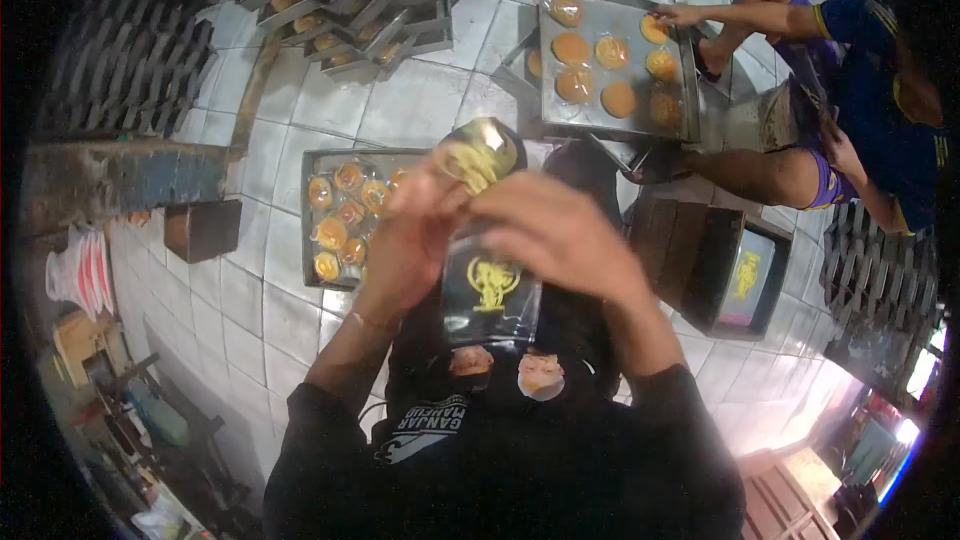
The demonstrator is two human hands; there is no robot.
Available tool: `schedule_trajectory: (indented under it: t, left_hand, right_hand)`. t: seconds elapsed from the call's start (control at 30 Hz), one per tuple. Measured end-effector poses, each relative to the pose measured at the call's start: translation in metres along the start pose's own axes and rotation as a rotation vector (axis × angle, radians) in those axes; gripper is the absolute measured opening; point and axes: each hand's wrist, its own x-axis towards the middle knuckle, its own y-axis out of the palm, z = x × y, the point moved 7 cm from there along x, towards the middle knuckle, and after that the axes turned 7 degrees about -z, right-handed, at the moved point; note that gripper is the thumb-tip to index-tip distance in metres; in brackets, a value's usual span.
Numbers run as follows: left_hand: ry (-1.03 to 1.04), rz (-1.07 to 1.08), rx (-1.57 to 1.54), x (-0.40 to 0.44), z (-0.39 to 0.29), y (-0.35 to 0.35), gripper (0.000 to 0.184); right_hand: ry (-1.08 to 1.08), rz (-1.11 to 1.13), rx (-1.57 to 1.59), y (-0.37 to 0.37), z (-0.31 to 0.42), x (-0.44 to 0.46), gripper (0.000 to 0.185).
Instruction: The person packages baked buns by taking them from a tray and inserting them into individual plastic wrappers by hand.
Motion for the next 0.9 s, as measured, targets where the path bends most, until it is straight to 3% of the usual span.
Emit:
schedule_trajectory:
  t: [0.03,0.07,0.13,0.17,0.2,0.23,0.4,0.43,0.5,0.57,0.67,0.73,0.8,0.87,0.9]
  left_hand:
    - [0.072,-0.165,-0.001,0.011,-0.009,0.002,0.048]
    - [0.045,-0.172,0.004,0.027,-0.004,-0.010,0.048]
    - [0.051,-0.256,0.129,0.054,0.004,-0.052,0.028]
    - [-0.028,-0.323,0.132,0.061,0.009,-0.051,0.019]
    - [-0.051,-0.341,0.134,0.068,0.020,-0.057,0.019]
    - [-0.129,-0.351,0.183,0.070,0.036,-0.066,0.018]
    - [-0.103,-0.486,0.156,0.076,0.036,-0.053,0.015]
    - [-0.136,-0.568,0.198,0.079,0.034,-0.050,0.014]
    - [-0.065,-0.524,0.334,0.075,0.038,-0.075,0.018]
    - [-0.190,-0.514,0.224,0.073,0.036,-0.074,0.028]
    - [-0.106,-0.527,0.267,0.078,0.035,-0.062,0.031]
    - [-0.088,-0.518,0.227,0.083,0.029,-0.049,0.032]
    - [-0.200,-0.560,0.277,0.076,0.035,-0.059,0.023]
    - [-0.180,-0.447,0.231,0.076,0.035,-0.062,0.026]
    - [-0.179,-0.434,0.205,0.075,0.035,-0.054,0.026]
  right_hand:
    - [0.192,0.036,0.082,-0.017,-0.043,0.002,0.025]
    - [0.471,-0.084,0.133,-0.038,-0.093,-0.001,0.026]
    - [0.709,-0.208,0.020,-0.081,-0.229,-0.017,0.033]
    - [0.752,-0.328,0.010,-0.099,-0.288,-0.032,0.024]
    - [0.702,-0.287,-0.245,-0.115,-0.365,-0.054,0.027]
    - [0.799,-0.231,-0.320,-0.125,-0.421,-0.077,0.031]
    - [0.978,-0.044,-0.697,-0.161,-0.572,-0.125,0.053]
    - [0.989,-0.039,-0.675,-0.156,-0.590,-0.126,0.053]
    - [0.948,-0.241,-0.852,-0.159,-0.607,-0.128,0.067]
    - [1.000,-0.159,-0.825,-0.147,-0.616,-0.127,0.072]
    - [1.124,-0.075,-0.741,-0.132,-0.598,-0.118,0.079]
    - [0.922,0.066,-1.024,-0.110,-0.551,-0.098,0.076]
    - [0.469,-0.280,-0.879,-0.091,-0.598,-0.159,0.070]
    - [0.985,-0.274,-0.391,-0.100,-0.521,-0.133,0.067]
    - [1.038,-0.345,-0.142,-0.103,-0.490,-0.118,0.070]
